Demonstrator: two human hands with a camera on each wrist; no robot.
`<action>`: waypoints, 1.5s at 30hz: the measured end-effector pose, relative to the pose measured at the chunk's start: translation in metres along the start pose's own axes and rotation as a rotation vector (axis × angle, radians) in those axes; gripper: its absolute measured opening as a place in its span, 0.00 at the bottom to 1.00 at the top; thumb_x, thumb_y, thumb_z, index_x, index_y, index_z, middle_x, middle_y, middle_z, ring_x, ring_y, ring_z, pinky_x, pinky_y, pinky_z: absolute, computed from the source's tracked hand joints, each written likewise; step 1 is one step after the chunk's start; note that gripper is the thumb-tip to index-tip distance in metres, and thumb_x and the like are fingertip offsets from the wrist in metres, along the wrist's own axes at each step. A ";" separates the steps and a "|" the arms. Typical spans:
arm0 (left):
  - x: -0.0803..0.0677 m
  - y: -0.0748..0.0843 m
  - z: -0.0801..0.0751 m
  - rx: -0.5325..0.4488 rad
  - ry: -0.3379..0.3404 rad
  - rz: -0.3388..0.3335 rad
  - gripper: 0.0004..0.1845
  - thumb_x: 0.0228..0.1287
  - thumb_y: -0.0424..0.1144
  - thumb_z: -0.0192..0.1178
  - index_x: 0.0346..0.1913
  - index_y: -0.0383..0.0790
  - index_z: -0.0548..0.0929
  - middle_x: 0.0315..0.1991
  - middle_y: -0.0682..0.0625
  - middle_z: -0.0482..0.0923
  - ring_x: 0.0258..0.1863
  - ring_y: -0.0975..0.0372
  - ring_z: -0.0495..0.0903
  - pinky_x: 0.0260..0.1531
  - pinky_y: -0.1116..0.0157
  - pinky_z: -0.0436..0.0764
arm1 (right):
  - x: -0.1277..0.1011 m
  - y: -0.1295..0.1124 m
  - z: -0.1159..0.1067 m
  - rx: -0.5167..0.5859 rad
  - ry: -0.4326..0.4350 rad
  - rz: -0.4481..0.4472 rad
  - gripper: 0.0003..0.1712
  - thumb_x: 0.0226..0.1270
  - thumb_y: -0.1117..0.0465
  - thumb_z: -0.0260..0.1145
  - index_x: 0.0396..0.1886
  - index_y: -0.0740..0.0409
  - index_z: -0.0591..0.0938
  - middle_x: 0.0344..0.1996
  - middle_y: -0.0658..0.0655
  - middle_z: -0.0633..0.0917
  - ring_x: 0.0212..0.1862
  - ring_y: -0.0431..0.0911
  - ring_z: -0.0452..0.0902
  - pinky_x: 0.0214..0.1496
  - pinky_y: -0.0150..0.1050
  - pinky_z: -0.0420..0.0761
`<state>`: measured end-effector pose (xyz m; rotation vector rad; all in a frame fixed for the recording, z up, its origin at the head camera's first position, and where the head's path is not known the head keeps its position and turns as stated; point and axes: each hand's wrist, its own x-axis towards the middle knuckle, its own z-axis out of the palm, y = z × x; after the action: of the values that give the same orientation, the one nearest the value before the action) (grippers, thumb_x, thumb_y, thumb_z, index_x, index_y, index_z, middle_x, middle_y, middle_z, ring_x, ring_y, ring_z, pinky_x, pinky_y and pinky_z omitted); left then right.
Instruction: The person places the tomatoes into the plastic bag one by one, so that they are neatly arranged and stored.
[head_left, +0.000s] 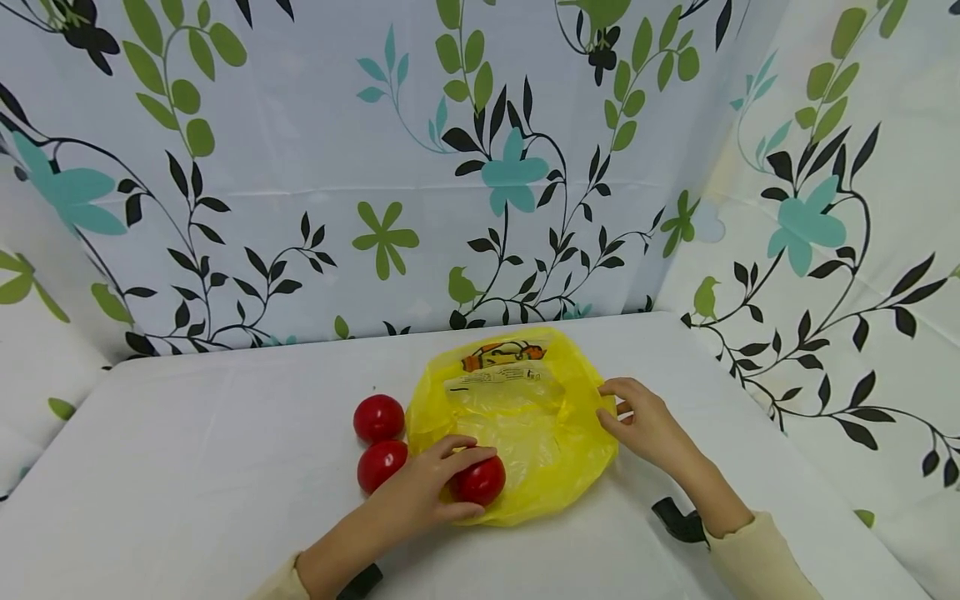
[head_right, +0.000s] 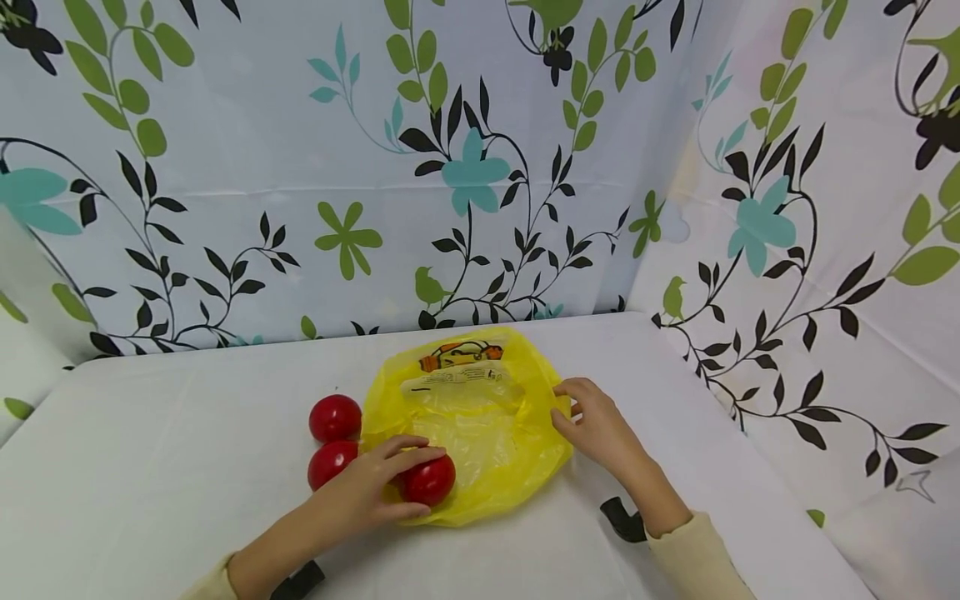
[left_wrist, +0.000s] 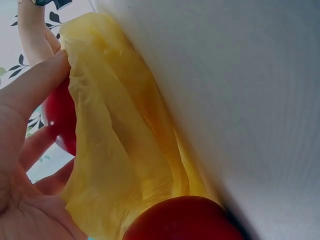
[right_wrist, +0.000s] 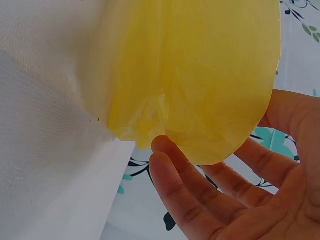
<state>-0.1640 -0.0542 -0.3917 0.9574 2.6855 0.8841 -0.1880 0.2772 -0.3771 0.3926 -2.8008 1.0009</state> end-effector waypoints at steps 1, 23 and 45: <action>0.000 0.000 0.000 0.003 -0.007 -0.004 0.33 0.55 0.51 0.71 0.66 0.57 0.74 0.63 0.48 0.71 0.56 0.53 0.75 0.47 0.54 0.84 | 0.000 0.000 0.000 0.000 0.000 -0.002 0.17 0.67 0.66 0.65 0.53 0.69 0.78 0.57 0.69 0.75 0.42 0.52 0.80 0.41 0.44 0.85; -0.003 -0.003 0.003 0.059 -0.076 -0.049 0.35 0.56 0.53 0.70 0.67 0.58 0.71 0.64 0.47 0.71 0.56 0.54 0.77 0.47 0.52 0.84 | -0.002 -0.001 0.004 0.019 -0.017 -0.015 0.17 0.66 0.66 0.65 0.52 0.68 0.78 0.56 0.69 0.76 0.41 0.50 0.80 0.40 0.41 0.85; -0.002 -0.002 0.003 0.065 -0.009 -0.025 0.32 0.62 0.60 0.62 0.67 0.54 0.71 0.63 0.52 0.73 0.53 0.59 0.78 0.48 0.56 0.84 | 0.000 0.001 0.003 0.013 -0.030 0.000 0.17 0.66 0.66 0.65 0.53 0.68 0.77 0.57 0.68 0.75 0.41 0.50 0.80 0.41 0.42 0.85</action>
<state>-0.1625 -0.0551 -0.3954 0.9364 2.7275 0.7907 -0.1887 0.2756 -0.3798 0.4133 -2.8218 1.0227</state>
